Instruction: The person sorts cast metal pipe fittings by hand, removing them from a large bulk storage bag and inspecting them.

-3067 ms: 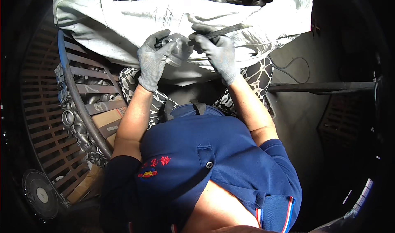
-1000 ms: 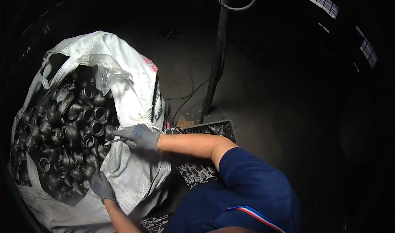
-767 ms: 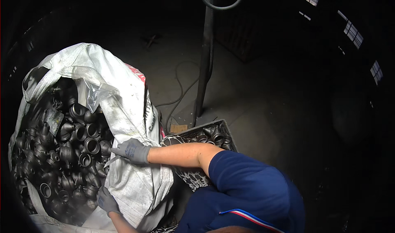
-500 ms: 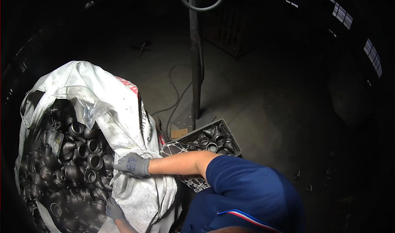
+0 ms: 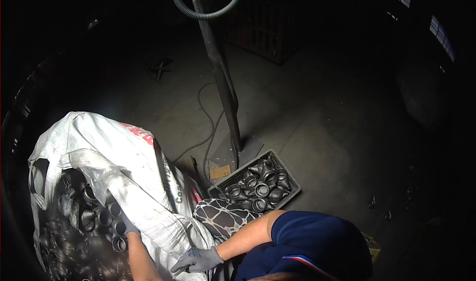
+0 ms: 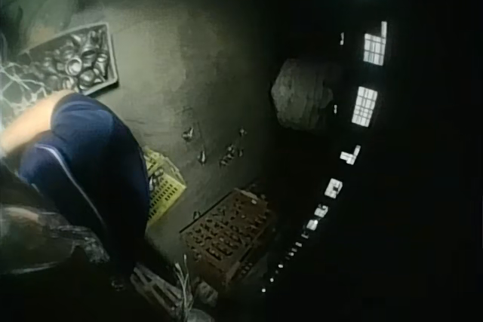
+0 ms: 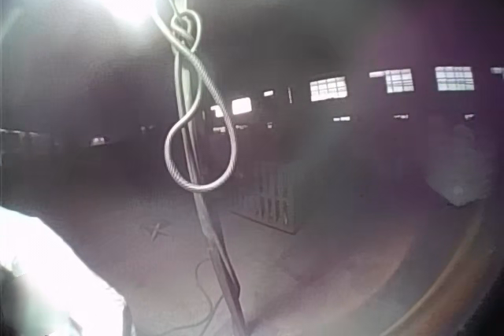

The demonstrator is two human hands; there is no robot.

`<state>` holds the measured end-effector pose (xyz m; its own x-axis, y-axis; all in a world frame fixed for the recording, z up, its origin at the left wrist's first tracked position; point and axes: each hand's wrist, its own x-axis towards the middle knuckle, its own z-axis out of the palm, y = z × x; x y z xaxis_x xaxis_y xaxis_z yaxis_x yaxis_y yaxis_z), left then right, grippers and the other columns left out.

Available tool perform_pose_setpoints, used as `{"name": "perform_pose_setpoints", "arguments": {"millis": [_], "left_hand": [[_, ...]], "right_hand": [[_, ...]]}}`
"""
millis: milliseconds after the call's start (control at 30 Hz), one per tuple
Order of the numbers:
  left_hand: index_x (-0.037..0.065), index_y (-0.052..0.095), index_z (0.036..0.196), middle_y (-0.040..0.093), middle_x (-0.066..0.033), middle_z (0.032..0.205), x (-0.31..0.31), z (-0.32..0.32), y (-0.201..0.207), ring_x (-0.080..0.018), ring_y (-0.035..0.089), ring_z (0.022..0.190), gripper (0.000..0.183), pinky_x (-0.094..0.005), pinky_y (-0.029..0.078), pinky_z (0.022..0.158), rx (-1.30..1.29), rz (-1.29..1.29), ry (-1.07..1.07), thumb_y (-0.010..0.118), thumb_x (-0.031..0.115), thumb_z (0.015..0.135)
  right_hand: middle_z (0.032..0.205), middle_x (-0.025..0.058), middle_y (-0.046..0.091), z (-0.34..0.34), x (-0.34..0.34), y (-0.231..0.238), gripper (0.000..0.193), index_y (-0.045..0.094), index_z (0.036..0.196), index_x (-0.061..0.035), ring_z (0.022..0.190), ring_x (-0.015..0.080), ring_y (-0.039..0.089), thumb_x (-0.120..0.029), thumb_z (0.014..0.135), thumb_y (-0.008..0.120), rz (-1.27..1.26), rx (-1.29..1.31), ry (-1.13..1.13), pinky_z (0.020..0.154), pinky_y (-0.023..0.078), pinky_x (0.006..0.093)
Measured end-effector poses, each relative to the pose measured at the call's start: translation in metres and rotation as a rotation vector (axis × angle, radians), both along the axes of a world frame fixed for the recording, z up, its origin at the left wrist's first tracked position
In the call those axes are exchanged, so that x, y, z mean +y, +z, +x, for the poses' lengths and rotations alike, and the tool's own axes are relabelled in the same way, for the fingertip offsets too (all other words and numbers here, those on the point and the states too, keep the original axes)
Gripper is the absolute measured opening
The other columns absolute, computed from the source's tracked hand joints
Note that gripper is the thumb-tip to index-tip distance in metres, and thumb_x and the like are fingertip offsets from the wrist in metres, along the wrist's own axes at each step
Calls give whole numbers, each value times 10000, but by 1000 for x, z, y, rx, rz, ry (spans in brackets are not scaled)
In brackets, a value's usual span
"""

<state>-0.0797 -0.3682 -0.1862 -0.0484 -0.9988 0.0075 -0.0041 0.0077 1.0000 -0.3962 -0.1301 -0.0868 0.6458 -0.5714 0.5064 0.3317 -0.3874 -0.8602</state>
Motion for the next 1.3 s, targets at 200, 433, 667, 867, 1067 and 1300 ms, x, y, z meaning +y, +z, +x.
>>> {"name": "perform_pose_setpoints", "arguments": {"millis": [200,433,667,867,1067,1300], "left_hand": [[-8,565,1141,575,-165,1154,-39,-87,0,-300,562,1010,339,-326,425,881,-66,-69,-122,560,179,859],[-5,566,1144,578,-163,1151,-72,-239,-10,-295,566,1009,336,-323,430,880,-88,-127,-389,564,167,855],[-1,567,1147,582,-161,1147,-80,-368,0,-291,570,1008,334,-321,435,879,-92,-237,-627,567,154,850],[2,567,1149,585,-159,1144,-89,-419,39,-287,574,1007,333,-318,439,878,-132,-394,-697,570,143,847],[6,568,1151,588,-158,1141,-97,-459,79,-283,577,1007,333,-316,443,878,-189,-547,-776,573,132,843],[9,568,1154,592,-156,1137,-91,-462,94,-278,581,1006,334,-313,448,877,-298,-629,-814,576,119,839]], "right_hand": [[1062,174,620,-4,-18,-3,501,524,1245,-9,982,272,604,16,745,516,161,-38,24,866,463,346],[954,130,666,5,-17,-15,469,613,1204,-242,762,270,642,-122,752,582,55,139,-148,673,522,392],[924,119,659,9,-20,-26,431,611,1201,-224,754,278,633,-154,777,584,56,135,-260,651,506,391],[897,110,654,12,-21,-32,403,610,1199,-209,747,285,626,-181,797,586,-20,120,-230,633,493,391],[887,107,665,24,-25,-46,357,634,1159,-190,769,285,630,-197,804,600,-14,156,-194,644,493,384],[988,81,686,19,-22,-24,305,627,1146,-198,852,262,657,-300,866,561,36,276,-77,748,514,386]]}}
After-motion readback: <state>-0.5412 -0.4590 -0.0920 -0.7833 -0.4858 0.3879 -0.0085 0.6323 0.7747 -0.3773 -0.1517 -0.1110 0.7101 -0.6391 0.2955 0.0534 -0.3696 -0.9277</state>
